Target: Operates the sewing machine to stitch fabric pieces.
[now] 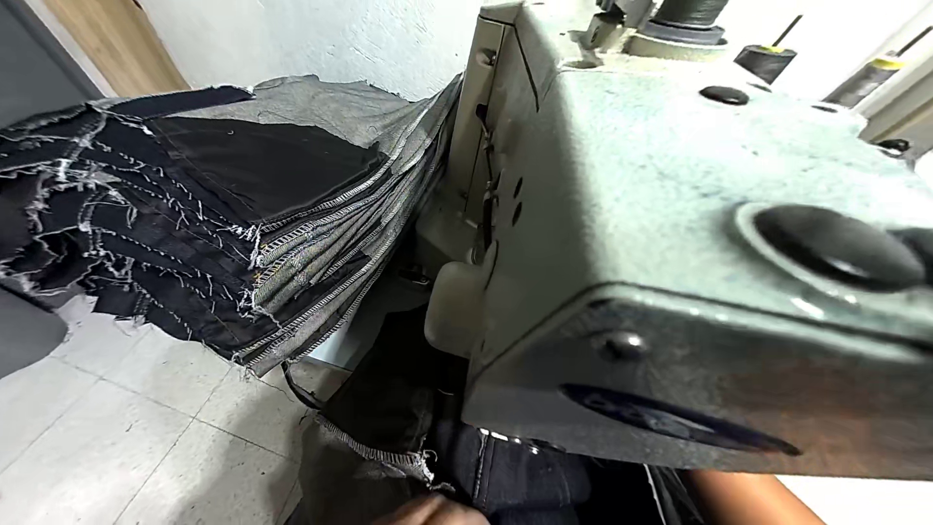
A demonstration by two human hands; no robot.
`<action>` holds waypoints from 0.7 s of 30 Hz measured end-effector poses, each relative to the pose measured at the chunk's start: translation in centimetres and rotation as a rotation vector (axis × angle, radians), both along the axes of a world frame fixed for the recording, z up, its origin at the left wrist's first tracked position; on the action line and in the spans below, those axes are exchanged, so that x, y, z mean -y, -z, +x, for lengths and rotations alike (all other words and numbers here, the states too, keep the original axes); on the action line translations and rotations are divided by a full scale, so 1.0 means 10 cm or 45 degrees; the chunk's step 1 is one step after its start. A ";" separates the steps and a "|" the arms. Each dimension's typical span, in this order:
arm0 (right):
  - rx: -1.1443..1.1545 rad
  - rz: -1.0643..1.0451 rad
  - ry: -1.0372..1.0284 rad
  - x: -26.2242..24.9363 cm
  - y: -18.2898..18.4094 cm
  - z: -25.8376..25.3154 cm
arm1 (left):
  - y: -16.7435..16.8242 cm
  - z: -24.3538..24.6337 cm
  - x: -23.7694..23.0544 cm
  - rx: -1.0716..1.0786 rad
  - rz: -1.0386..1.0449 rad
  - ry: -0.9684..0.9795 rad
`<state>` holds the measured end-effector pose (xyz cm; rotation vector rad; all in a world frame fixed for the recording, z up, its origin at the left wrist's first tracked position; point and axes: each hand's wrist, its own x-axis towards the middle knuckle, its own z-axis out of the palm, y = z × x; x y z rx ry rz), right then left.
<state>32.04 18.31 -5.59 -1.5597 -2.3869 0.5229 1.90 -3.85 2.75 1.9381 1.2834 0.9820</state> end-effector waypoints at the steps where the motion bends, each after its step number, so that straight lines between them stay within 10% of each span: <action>1: -0.134 0.124 -0.097 -0.12 0.19 0.05 | -0.04 0.01 0.00 0.057 -0.155 -0.042; 5: -0.152 -0.311 0.108 -0.02 -0.55 -0.37 | -0.08 0.09 -0.04 0.460 -0.596 -0.177; 15: -0.737 -0.206 -0.112 0.11 -1.11 -0.65 | 0.06 0.43 -0.25 0.687 -0.707 -0.592; 17: -0.669 -0.528 0.077 0.35 -1.49 -0.66 | 0.08 0.38 -0.18 0.663 -0.570 -0.549; 21: -1.016 -0.088 -0.038 0.86 -0.80 -0.34 | 0.27 -0.28 -0.22 -0.265 0.605 -0.224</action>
